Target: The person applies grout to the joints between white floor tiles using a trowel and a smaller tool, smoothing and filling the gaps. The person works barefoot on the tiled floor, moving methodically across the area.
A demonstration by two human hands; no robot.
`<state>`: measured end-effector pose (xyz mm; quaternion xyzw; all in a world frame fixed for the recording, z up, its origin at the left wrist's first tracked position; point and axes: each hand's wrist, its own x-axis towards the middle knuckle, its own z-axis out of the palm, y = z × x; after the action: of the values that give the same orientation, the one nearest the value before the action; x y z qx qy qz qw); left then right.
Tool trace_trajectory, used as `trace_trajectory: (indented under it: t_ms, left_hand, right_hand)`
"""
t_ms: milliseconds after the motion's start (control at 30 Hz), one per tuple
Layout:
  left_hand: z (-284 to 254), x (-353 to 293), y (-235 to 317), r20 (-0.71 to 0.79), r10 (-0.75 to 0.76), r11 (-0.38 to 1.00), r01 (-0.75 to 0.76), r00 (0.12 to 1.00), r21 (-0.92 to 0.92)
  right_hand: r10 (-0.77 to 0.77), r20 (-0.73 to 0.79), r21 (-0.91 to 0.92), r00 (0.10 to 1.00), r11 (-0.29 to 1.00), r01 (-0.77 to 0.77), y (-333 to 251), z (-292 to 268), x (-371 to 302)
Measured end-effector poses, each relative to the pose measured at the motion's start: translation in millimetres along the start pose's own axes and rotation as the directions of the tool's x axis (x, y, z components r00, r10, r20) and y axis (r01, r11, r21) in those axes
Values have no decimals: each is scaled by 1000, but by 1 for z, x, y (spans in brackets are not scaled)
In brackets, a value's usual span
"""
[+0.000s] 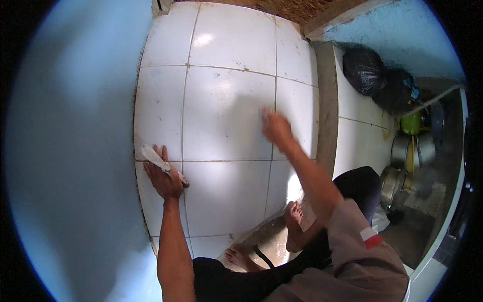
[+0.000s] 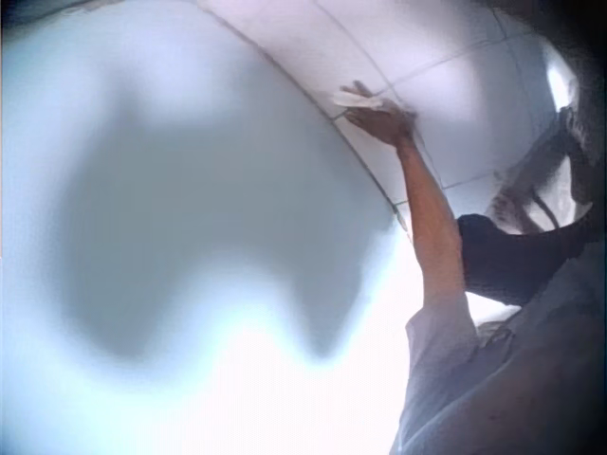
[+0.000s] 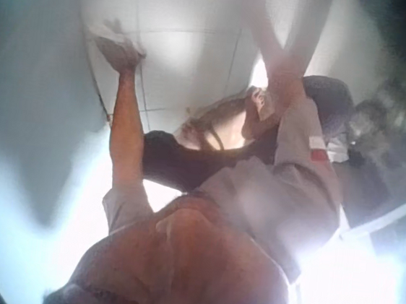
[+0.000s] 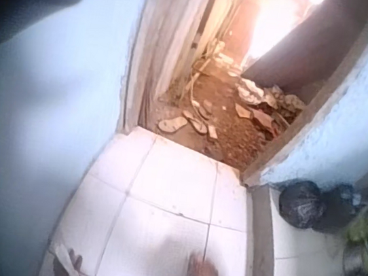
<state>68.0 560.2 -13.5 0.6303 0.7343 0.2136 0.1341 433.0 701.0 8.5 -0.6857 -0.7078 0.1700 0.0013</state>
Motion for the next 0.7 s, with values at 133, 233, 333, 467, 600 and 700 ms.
trace_trajectory:
  t_ms: [133, 233, 333, 467, 600, 700]
  left_hand:
    - [-2, -2, -3, 25, -34, 999, 33, 999, 10]
    - [5, 7, 9, -7, 34, 999, -34, 999, -14]
    - [4, 5, 7, 30, -7, 1000, 8, 1000, -9]
    - [-6, -1, 2, 44, -45, 999, 44, 998, 20]
    - [-3, -4, 2, 42, -22, 1000, 23, 999, -10]
    - [-2, -3, 7, 73, -45, 999, 45, 996, -5]
  right_hand:
    - [-43, -27, 20, 999, 999, 44, -26, -2, -18]
    - [56, 36, 5, 998, 998, -56, -14, -36, 84]
    - [37, 47, 56, 998, 998, -40, -17, -32, 77]
    - [-104, 62, 37, 993, 994, 102, -32, 8, -35]
    - [-171, 132, 103, 976, 982, 158, -68, 2, 1]
    - [-135, 178, 58, 975, 990, 127, -119, -30, 96]
